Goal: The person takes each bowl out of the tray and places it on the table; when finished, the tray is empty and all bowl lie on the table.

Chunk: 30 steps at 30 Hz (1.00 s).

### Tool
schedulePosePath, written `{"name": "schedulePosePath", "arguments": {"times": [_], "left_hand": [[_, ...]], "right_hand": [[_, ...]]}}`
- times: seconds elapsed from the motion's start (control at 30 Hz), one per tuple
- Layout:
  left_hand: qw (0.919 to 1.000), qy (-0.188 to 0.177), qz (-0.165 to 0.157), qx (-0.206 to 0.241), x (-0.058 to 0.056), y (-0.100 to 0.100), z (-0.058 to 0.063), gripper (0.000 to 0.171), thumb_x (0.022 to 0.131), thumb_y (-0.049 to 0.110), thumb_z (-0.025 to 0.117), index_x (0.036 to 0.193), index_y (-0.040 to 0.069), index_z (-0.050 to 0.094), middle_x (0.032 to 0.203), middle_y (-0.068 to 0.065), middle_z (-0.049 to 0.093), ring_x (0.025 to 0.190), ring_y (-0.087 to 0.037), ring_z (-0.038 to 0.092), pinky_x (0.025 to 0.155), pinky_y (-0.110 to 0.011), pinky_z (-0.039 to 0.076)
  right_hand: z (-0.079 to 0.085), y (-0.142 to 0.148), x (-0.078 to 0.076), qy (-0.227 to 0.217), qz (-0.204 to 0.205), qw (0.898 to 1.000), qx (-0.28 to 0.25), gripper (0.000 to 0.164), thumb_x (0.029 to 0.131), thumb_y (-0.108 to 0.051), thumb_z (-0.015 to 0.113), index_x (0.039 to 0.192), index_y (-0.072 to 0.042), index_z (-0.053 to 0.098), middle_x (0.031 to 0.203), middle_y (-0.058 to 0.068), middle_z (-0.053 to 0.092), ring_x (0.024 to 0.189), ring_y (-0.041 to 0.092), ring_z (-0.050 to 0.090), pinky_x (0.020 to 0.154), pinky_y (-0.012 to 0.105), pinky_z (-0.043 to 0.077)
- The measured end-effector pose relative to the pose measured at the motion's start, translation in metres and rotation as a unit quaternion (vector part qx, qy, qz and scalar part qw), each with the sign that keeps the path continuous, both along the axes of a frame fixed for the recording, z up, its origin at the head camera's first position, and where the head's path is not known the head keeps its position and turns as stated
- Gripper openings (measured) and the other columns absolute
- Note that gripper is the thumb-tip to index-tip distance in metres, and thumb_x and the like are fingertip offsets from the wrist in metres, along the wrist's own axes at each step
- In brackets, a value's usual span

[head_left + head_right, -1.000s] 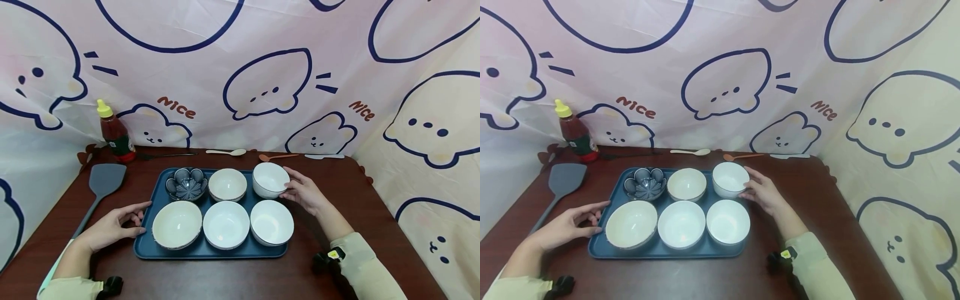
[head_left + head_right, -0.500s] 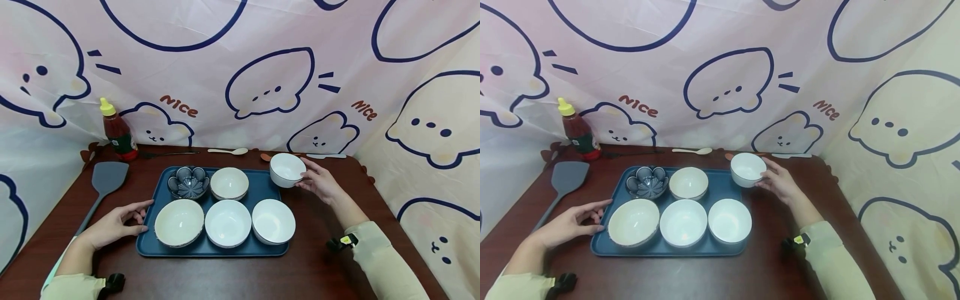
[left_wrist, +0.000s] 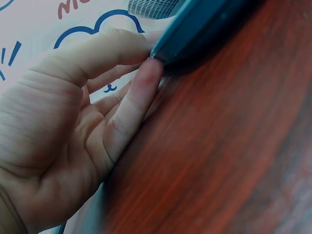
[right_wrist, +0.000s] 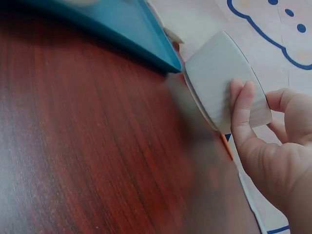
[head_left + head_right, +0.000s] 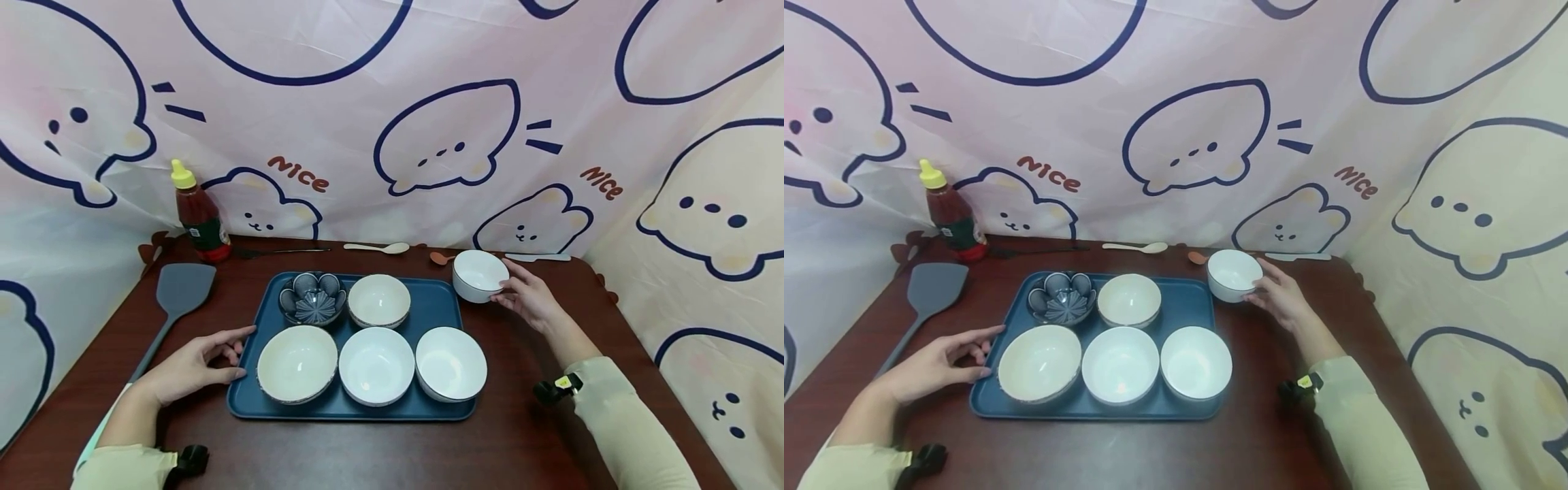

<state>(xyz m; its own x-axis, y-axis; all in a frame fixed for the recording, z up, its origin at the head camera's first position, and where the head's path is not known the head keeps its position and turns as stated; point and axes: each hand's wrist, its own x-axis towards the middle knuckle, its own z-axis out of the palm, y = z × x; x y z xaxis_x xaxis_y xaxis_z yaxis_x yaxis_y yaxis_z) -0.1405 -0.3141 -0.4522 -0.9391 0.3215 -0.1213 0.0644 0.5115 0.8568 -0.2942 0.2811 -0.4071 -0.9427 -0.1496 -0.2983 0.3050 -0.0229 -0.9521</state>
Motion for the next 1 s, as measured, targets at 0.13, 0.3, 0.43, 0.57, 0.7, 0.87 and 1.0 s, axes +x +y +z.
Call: {"name": "schedulePosePath", "arguments": {"times": [0.13,0.3,0.43,0.57,0.7,0.87,1.0], "left_hand": [[1.0000,-0.002,-0.002,-0.005,-0.001,-0.001,0.001,0.073,0.088,0.024,0.077,0.150,0.005,0.042,0.107,-0.011,0.058,0.093,-0.010,0.058,0.078,-0.020,0.047],[1.0000,-0.003,-0.002,-0.002,0.001,-0.002,0.002,0.073,0.089,0.023,0.076,0.150,0.005,0.042,0.107,-0.012,0.058,0.093,-0.010,0.058,0.078,-0.020,0.047],[0.9999,-0.002,-0.006,0.011,0.002,-0.002,0.002,0.072,0.089,0.021,0.076,0.150,0.004,0.041,0.107,-0.013,0.057,0.093,-0.011,0.057,0.077,-0.020,0.048],[0.9998,-0.005,-0.007,0.017,0.003,-0.002,0.001,0.072,0.089,0.020,0.075,0.150,0.004,0.041,0.107,-0.013,0.056,0.094,-0.011,0.057,0.078,-0.020,0.048],[0.9998,-0.007,-0.008,0.015,0.003,-0.002,0.002,0.072,0.089,0.021,0.075,0.151,0.004,0.040,0.108,-0.013,0.057,0.094,-0.010,0.057,0.078,-0.020,0.048],[0.9998,-0.004,-0.010,0.013,0.002,-0.001,0.002,0.072,0.089,0.021,0.075,0.151,0.005,0.041,0.107,-0.013,0.057,0.094,-0.010,0.057,0.079,-0.020,0.048],[0.9999,0.000,-0.009,0.009,0.002,-0.001,0.001,0.072,0.089,0.022,0.075,0.151,0.006,0.041,0.107,-0.012,0.058,0.095,-0.010,0.058,0.079,-0.020,0.049]], "right_hand": [[-0.003,0.001,0.000,-0.007,-0.001,1.000,-0.012,0.070,0.100,-0.001,0.050,0.161,-0.018,0.019,0.099,0.011,0.059,0.074,0.017,0.072,0.073,0.026,0.058],[-0.007,0.002,-0.001,-0.005,0.012,1.000,-0.016,0.072,0.101,-0.001,0.049,0.162,-0.017,0.015,0.094,0.008,0.062,0.076,0.016,0.071,0.074,0.025,0.058],[-0.012,0.003,-0.002,0.002,0.015,1.000,-0.007,0.072,0.101,-0.003,0.050,0.162,-0.018,0.014,0.097,0.008,0.060,0.078,0.016,0.072,0.075,0.024,0.058],[-0.019,0.007,-0.003,0.000,0.019,1.000,0.002,0.071,0.102,-0.006,0.051,0.162,-0.021,0.015,0.098,0.008,0.059,0.080,0.016,0.072,0.076,0.025,0.057],[-0.025,0.011,-0.004,0.006,0.021,1.000,0.009,0.071,0.103,-0.009,0.053,0.162,-0.023,0.016,0.104,0.007,0.058,0.082,0.016,0.072,0.077,0.025,0.058],[-0.023,0.014,0.000,0.014,0.012,1.000,0.015,0.070,0.103,-0.014,0.056,0.161,-0.023,0.018,0.108,0.001,0.060,0.083,0.013,0.072,0.078,0.024,0.057],[-0.019,0.019,0.005,0.030,-0.001,0.999,0.030,0.068,0.103,-0.021,0.057,0.161,-0.022,0.021,0.111,-0.004,0.060,0.086,0.010,0.072,0.079,0.023,0.057]]}}
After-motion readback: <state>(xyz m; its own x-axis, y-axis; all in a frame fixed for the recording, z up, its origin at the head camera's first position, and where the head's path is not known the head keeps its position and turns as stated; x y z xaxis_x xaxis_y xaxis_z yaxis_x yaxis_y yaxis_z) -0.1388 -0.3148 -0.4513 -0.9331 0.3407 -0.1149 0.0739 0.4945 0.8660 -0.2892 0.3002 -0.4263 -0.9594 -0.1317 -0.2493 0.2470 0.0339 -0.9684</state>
